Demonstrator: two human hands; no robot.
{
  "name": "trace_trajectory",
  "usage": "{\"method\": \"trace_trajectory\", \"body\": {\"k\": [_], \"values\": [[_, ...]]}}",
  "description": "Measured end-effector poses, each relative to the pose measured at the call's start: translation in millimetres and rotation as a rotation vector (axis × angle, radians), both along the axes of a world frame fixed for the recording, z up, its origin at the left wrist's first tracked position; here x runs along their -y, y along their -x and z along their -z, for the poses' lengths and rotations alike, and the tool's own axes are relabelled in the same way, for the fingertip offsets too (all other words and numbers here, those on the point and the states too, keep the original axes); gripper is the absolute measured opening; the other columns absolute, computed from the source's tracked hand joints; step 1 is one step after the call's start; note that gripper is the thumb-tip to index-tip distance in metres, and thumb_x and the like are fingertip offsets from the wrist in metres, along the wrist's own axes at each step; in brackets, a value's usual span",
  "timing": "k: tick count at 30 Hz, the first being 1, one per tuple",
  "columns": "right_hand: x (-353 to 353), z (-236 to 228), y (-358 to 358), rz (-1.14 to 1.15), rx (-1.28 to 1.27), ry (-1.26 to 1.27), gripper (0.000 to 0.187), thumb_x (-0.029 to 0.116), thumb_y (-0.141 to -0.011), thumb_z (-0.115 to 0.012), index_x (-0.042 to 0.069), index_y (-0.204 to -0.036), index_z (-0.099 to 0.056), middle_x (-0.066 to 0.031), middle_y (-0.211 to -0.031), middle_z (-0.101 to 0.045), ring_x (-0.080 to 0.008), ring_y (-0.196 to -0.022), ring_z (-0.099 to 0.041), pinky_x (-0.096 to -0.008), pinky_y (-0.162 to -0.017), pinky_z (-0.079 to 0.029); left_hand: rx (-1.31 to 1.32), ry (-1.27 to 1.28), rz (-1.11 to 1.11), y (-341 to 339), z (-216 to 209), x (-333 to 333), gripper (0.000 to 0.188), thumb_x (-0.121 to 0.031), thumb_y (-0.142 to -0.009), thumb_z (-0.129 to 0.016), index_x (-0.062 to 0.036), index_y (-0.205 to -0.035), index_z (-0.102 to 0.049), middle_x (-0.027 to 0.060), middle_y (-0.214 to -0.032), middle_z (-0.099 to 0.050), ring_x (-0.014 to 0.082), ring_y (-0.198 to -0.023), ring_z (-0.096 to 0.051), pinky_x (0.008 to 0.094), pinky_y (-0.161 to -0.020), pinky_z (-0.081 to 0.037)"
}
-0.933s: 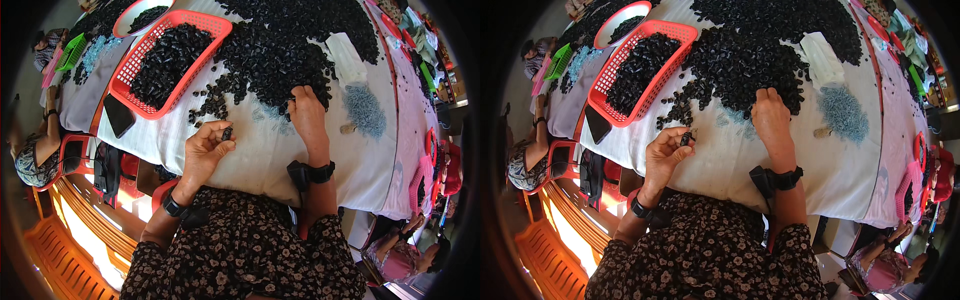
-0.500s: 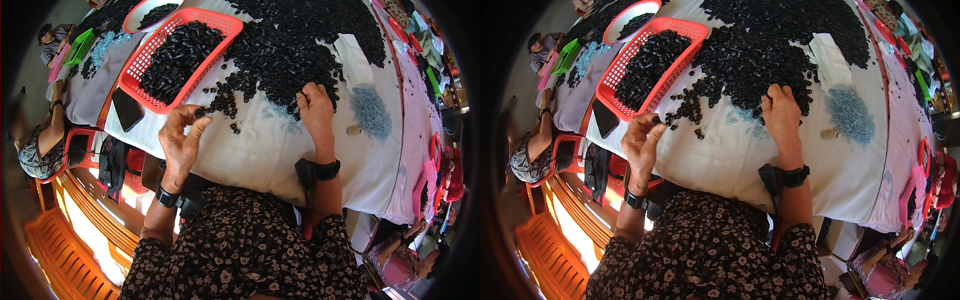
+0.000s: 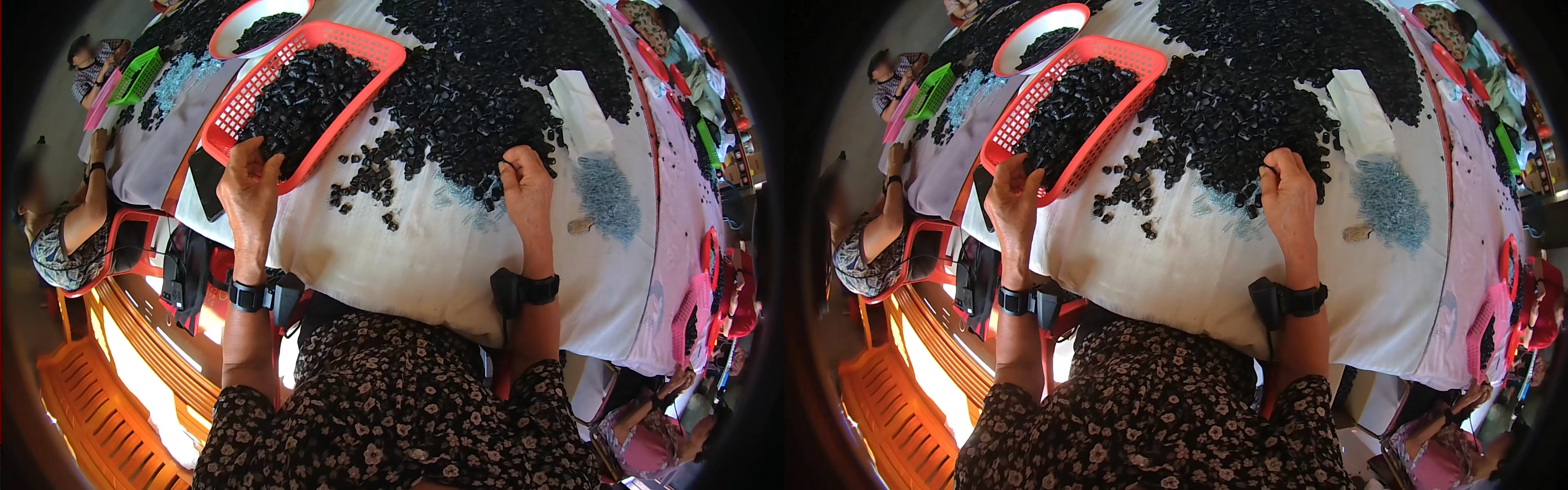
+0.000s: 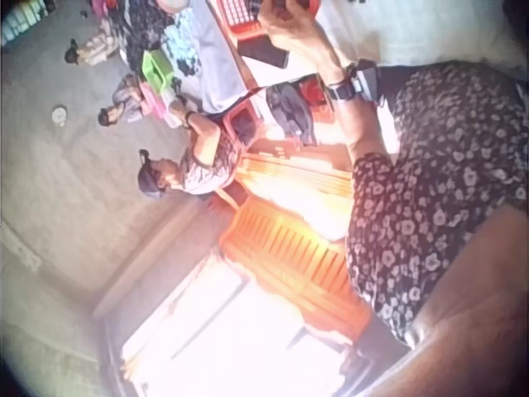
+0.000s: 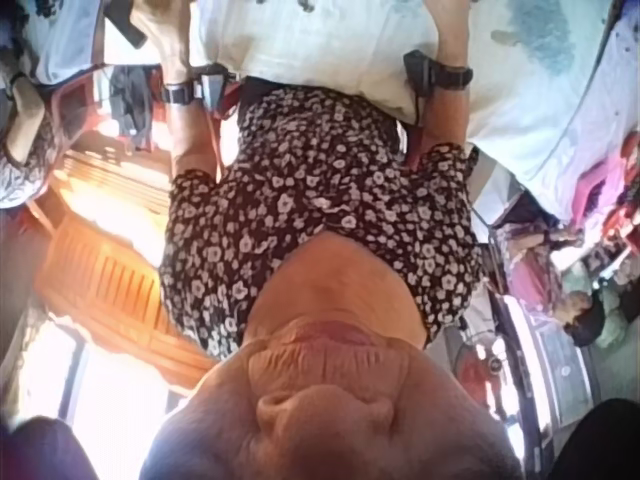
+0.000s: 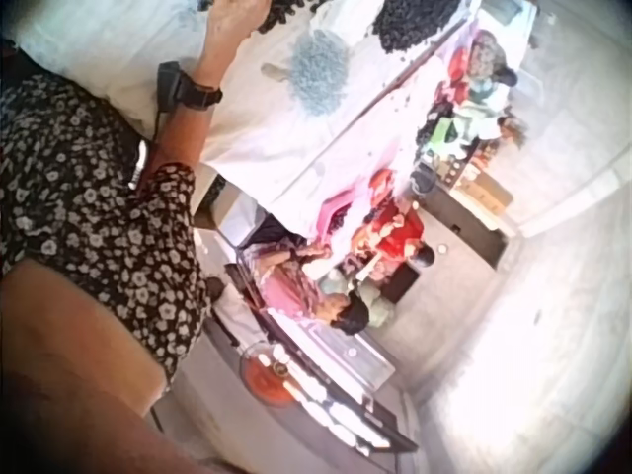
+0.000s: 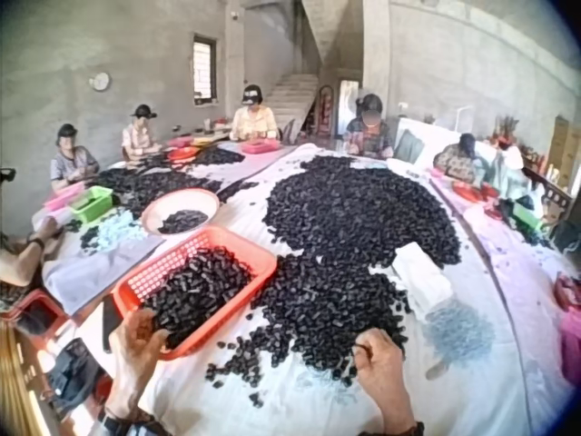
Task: Sort small black plastic components by inspection and separate specific manufacturing pieces on a shared table workspace.
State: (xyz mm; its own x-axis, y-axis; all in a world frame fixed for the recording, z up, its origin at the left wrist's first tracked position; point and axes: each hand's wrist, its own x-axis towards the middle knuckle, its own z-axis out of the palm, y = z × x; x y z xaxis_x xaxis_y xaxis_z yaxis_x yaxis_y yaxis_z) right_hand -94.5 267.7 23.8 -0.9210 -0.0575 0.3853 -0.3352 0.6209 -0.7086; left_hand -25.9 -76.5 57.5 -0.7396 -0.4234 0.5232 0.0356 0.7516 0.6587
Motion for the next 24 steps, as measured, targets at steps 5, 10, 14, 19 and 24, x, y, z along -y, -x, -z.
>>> {"method": "trace_trajectory", "body": {"k": [5, 10, 14, 19, 24], "values": [[-6, -6, -1, 0.132, -0.241, -0.201, 0.011, -0.001, -0.079, -0.058, 0.005, -0.087, -0.057, -0.0101, -0.08, -0.055, -0.0283, -0.069, -0.056, -0.0371, -0.064, -0.046, 0.043, 0.024, -0.018, 6, 2, 3, 0.03, -0.007, -0.075, -0.072, 0.0003, -0.102, -0.061, 0.0038, -0.068, -0.057, 0.0097, -0.061, -0.054, 0.0244, -0.059, -0.047], [-10, -19, -9, 0.035, -0.135, -0.249, 0.01, 0.0, -0.078, -0.059, 0.007, -0.085, -0.059, -0.0104, -0.077, -0.053, -0.029, -0.07, -0.055, -0.0366, -0.063, -0.046, 0.074, 0.079, -0.026, 7, -2, -1, 0.032, -0.006, -0.076, -0.071, 0.0022, -0.105, -0.058, 0.0054, -0.068, -0.057, 0.0106, -0.061, -0.055, 0.0243, -0.059, -0.048], [-3, -24, -19, -0.176, 0.055, -0.169, 0.007, 0.003, -0.078, -0.06, 0.007, -0.083, -0.058, -0.0112, -0.076, -0.052, -0.0301, -0.07, -0.055, -0.0369, -0.062, -0.045, 0.021, -0.083, 0.029, 3, 0, -2, 0.034, -0.007, -0.079, -0.069, 0.0023, -0.109, -0.055, 0.0067, -0.075, -0.061, 0.0111, -0.067, -0.059, 0.0245, -0.063, -0.049], [25, -21, -28, -0.405, 0.126, -0.233, 0.006, 0.005, -0.078, -0.06, 0.004, -0.082, -0.056, -0.0117, -0.076, -0.052, -0.0306, -0.072, -0.056, -0.0385, -0.063, -0.046, -0.202, -0.259, 0.067, -6, 14, 0, 0.027, -0.007, -0.083, -0.066, 0.0018, -0.107, -0.056, 0.0048, -0.08, -0.062, 0.0092, -0.073, -0.058, 0.0242, -0.07, -0.049], [42, -10, -37, -0.462, 0.059, -0.429, 0.01, 0.002, -0.076, -0.059, 0.001, -0.085, -0.053, -0.0125, -0.084, -0.051, -0.0296, -0.081, -0.056, -0.0393, -0.066, -0.047, -0.152, -0.292, -0.006, -30, 18, -11, 0.013, -0.007, -0.085, -0.064, 0.0017, -0.094, -0.061, 0.0041, -0.08, -0.062, 0.0071, -0.073, -0.055, 0.0223, -0.07, -0.047]]}}
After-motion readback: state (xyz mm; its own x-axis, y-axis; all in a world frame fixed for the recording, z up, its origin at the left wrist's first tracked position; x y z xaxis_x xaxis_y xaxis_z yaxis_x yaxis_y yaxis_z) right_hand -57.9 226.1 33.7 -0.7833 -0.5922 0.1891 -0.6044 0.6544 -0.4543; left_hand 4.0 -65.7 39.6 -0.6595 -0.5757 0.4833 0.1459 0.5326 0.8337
